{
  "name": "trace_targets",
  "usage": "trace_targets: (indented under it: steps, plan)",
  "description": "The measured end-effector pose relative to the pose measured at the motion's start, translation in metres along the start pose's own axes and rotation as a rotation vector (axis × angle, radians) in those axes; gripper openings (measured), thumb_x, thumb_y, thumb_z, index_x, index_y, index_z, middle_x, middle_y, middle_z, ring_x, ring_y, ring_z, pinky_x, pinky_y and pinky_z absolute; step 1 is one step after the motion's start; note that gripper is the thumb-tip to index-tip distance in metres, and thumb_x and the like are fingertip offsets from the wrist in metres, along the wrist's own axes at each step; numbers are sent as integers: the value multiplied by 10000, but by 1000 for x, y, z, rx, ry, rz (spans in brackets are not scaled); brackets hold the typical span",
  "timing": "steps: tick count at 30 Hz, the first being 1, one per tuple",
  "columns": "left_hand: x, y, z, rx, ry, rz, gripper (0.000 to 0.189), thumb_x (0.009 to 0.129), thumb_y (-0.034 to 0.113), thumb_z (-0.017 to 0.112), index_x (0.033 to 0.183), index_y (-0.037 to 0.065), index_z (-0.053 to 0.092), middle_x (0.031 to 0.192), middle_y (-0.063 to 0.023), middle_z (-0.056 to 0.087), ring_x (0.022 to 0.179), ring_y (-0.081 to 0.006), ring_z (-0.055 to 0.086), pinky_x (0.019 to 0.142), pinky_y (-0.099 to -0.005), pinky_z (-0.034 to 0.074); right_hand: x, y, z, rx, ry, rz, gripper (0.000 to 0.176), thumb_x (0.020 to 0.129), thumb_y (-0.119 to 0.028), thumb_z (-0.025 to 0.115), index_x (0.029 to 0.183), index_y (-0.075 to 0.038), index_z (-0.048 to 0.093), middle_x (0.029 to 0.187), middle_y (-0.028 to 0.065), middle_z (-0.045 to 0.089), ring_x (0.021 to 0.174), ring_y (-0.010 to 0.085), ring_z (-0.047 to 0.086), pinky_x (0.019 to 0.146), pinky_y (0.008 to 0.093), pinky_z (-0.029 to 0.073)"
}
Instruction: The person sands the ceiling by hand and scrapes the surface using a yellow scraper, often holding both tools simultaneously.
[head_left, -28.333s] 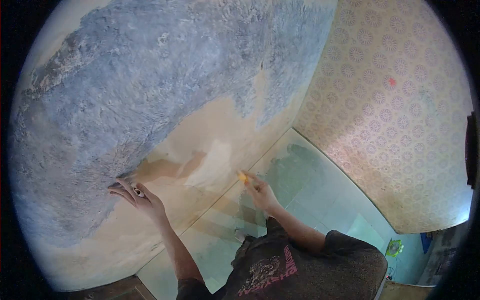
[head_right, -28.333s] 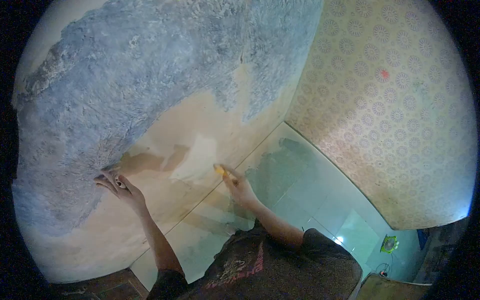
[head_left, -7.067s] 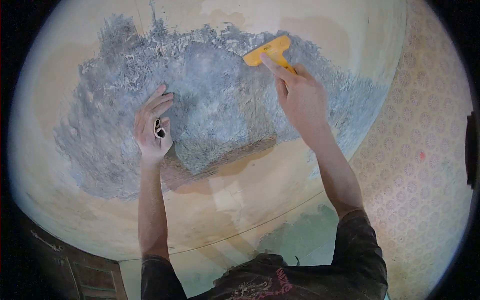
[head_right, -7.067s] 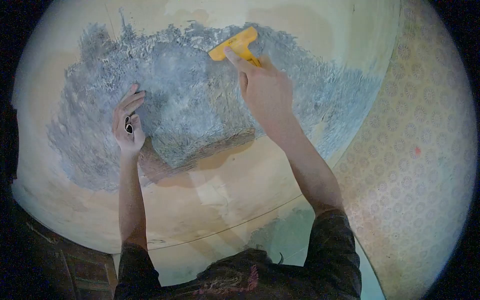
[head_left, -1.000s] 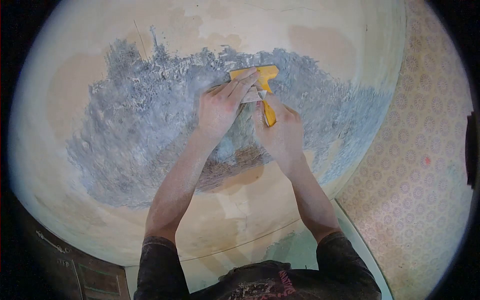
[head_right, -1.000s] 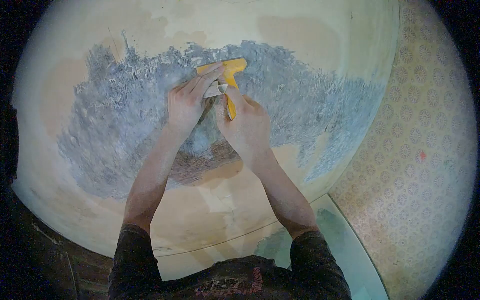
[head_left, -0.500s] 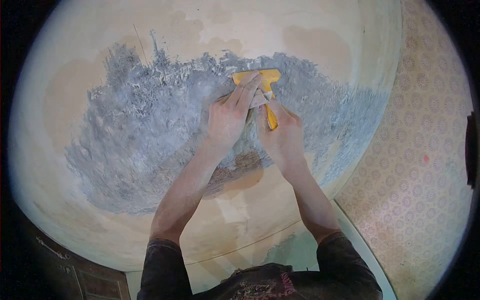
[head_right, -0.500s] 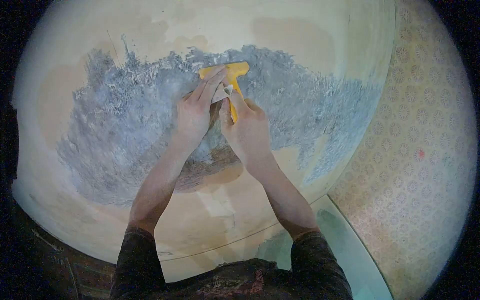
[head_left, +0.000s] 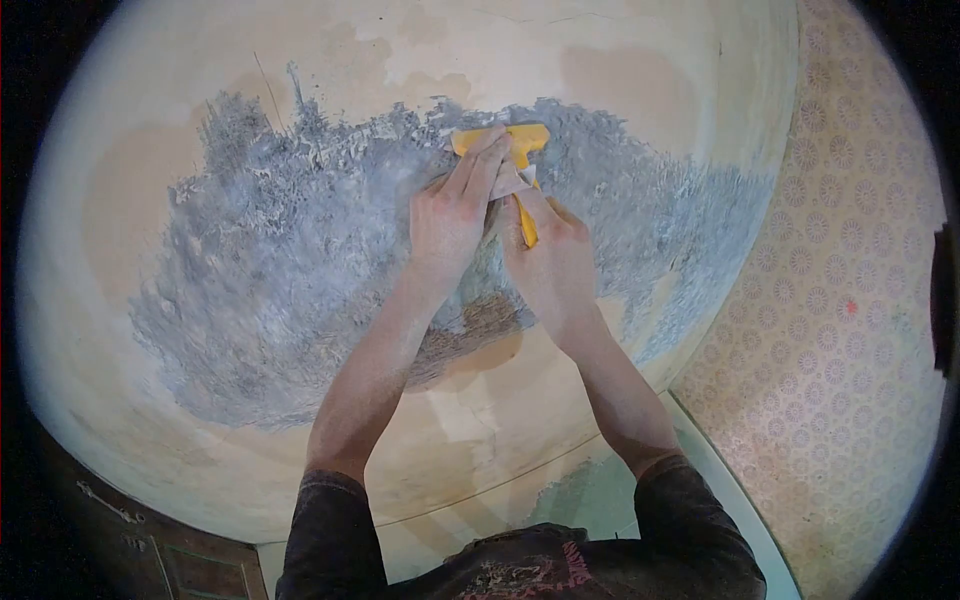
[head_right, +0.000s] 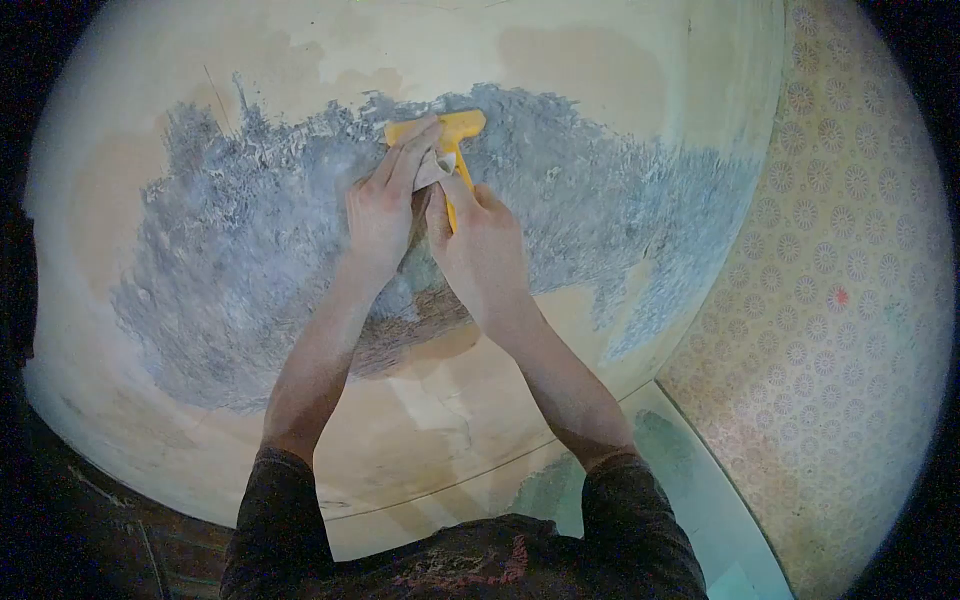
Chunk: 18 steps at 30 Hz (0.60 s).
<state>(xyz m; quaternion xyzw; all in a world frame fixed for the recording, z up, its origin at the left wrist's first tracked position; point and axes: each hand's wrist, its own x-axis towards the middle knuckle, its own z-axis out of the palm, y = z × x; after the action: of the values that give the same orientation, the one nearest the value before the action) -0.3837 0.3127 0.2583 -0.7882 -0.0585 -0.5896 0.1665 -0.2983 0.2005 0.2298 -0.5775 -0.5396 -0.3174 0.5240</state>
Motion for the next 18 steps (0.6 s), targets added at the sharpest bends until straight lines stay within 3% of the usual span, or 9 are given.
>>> trace_targets:
  steps: [10,18]
  plan:
    - [-1,1,-1,-21,-10,-23,580,773,53,699,1334,89,556,1364,-28,604,844,-242,722,707,-329,602,4,-3,-2,24,-17,0,173,950,-183,608,1066,-55,618,712,179,587,627,371,638,561,455,528]
    - [8,2,-6,-40,32,-38,504,807,53,670,1300,88,569,1329,-34,628,863,-247,727,707,-328,606,9,-6,-1,30,-17,-10,135,955,-180,598,1020,-62,610,716,176,587,630,366,644,559,462,525]
